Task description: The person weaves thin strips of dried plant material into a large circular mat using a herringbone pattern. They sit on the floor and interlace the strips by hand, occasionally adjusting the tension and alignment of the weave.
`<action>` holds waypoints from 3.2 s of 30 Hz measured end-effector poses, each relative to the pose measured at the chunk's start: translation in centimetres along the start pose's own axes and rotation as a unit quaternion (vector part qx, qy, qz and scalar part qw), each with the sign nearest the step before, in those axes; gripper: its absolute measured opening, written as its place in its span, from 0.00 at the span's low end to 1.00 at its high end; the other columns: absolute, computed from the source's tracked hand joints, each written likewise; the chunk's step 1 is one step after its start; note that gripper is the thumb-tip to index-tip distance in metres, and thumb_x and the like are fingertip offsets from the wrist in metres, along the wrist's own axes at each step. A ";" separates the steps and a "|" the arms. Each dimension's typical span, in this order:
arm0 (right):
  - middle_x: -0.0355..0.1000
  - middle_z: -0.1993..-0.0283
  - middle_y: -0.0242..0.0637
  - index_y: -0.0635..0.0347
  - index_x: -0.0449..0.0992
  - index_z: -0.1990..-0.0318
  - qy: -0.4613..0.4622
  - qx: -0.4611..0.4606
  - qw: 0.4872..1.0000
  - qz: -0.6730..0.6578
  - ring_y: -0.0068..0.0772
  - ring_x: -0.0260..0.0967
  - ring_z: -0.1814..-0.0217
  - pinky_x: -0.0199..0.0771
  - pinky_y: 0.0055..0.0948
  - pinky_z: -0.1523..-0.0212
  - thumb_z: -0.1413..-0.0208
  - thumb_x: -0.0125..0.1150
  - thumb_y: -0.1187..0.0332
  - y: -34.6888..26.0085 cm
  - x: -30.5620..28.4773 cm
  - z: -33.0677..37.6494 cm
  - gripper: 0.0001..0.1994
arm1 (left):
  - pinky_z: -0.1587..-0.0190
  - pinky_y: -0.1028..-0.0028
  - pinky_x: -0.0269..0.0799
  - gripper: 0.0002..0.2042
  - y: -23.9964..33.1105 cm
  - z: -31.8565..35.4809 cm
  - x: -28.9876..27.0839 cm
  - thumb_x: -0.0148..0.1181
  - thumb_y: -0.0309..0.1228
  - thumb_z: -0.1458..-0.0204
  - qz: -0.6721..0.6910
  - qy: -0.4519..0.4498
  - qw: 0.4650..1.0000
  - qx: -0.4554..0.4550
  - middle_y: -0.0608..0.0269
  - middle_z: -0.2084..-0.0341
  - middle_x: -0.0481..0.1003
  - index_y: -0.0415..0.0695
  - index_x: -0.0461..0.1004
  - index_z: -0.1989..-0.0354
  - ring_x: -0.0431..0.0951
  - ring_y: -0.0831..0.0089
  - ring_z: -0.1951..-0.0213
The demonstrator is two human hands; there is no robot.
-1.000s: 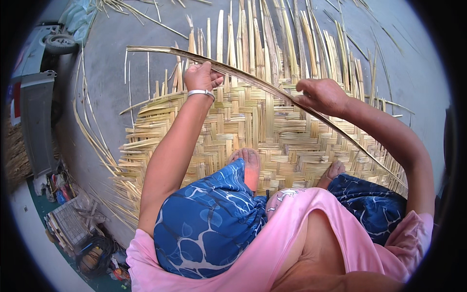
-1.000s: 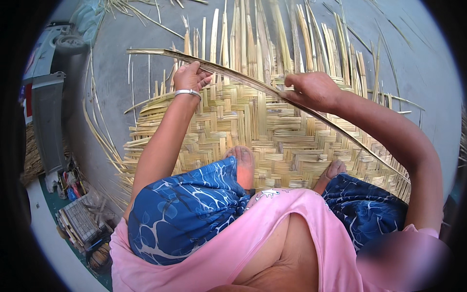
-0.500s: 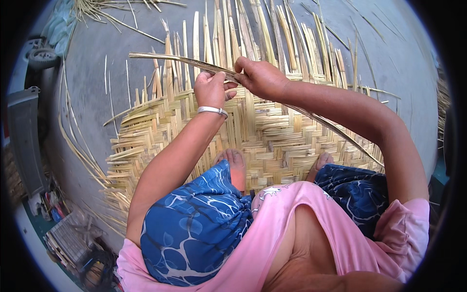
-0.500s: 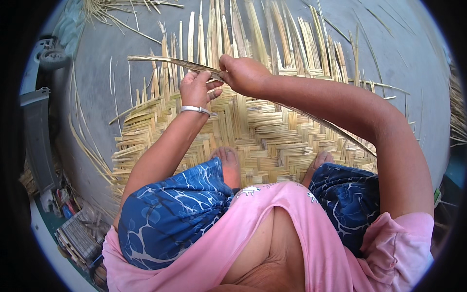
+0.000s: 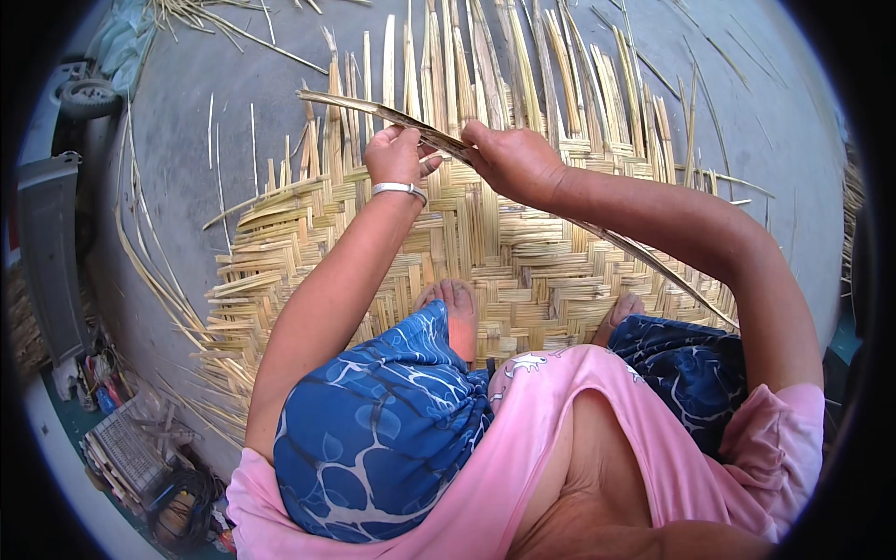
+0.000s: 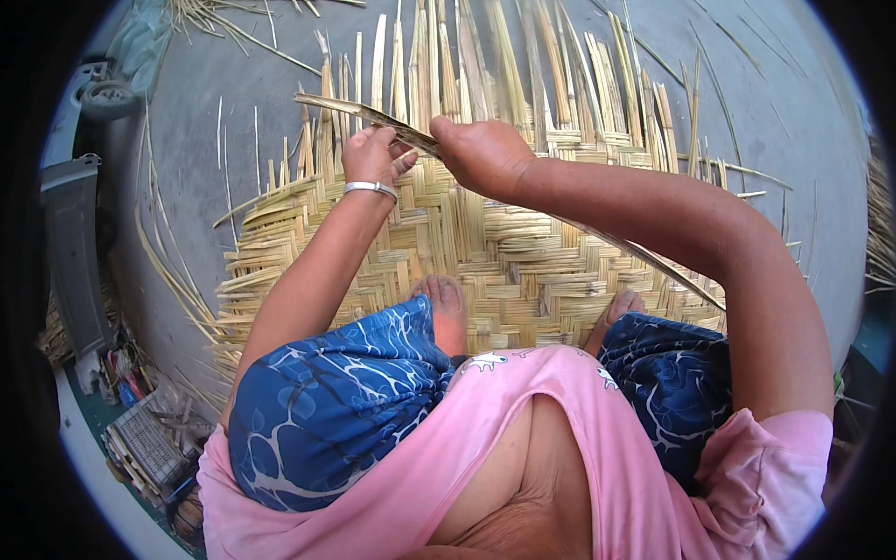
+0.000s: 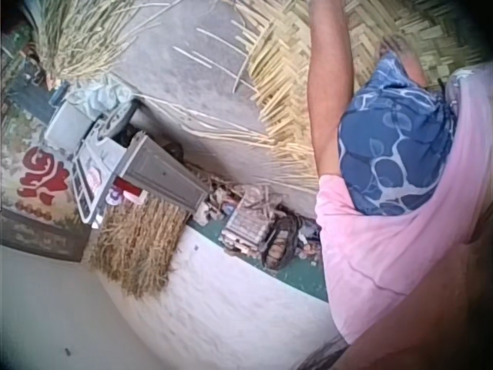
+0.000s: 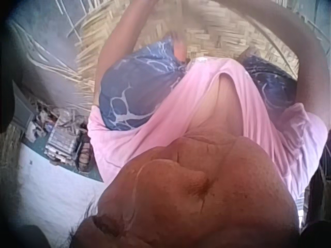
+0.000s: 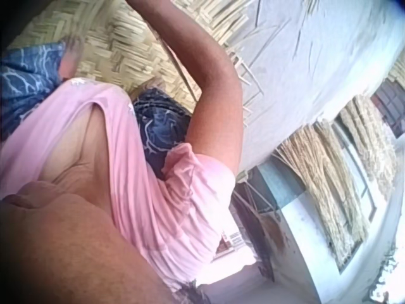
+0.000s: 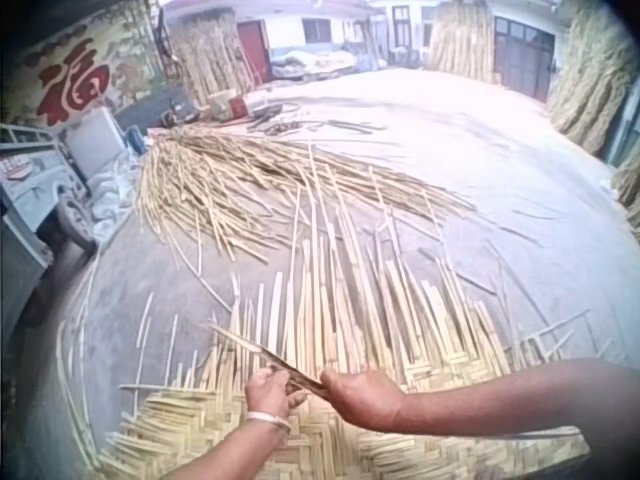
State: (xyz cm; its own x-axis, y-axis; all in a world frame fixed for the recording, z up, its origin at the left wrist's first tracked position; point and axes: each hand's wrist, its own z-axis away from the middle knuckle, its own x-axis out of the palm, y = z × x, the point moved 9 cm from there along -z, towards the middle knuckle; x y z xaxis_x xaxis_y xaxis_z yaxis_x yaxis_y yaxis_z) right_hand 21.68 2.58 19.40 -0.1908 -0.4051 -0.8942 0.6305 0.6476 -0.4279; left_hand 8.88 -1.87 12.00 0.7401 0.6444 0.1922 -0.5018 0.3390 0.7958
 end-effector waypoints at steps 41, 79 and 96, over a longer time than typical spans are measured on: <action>0.70 0.63 0.40 0.54 0.69 0.62 -0.083 -0.094 0.990 0.065 0.43 0.71 0.62 0.71 0.39 0.64 0.50 0.52 0.67 -3.3 -0.4 -2.9 0.08 | 0.80 0.79 0.71 0.08 -0.2 2.6 0.9 0.56 0.24 0.53 -0.098 -0.014 0.994 0.040 0.61 0.73 0.74 0.40 0.63 0.66 0.75 0.77 0.75; 0.72 0.63 0.45 0.61 0.69 0.62 -0.093 -0.065 0.991 0.073 0.46 0.72 0.61 0.72 0.40 0.61 0.52 0.55 0.65 -3.5 -0.6 -4.1 0.12 | 0.69 0.74 0.71 0.06 -2.1 4.8 2.4 0.54 0.28 0.49 -0.085 -0.103 0.989 -0.057 0.65 0.71 0.74 0.43 0.68 0.64 0.76 0.74 0.69; 0.73 0.69 0.47 0.60 0.70 0.65 -0.108 -0.009 0.994 -0.003 0.49 0.71 0.64 0.70 0.45 0.63 0.45 0.45 0.64 -2.3 -0.3 -2.7 0.10 | 0.72 0.78 0.73 0.11 1.3 1.6 -1.0 0.63 0.32 0.52 -0.047 -0.088 0.995 0.016 0.64 0.73 0.73 0.42 0.68 0.67 0.74 0.76 0.72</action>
State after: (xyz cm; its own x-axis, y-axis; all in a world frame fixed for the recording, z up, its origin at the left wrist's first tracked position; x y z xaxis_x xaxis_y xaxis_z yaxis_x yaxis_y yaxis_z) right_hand 18.24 3.00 20.31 -0.0271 -0.5378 -0.8426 0.6157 0.6551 -0.4379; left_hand 8.23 -3.13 13.73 0.8512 0.4800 0.2124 -0.4150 0.3678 0.8321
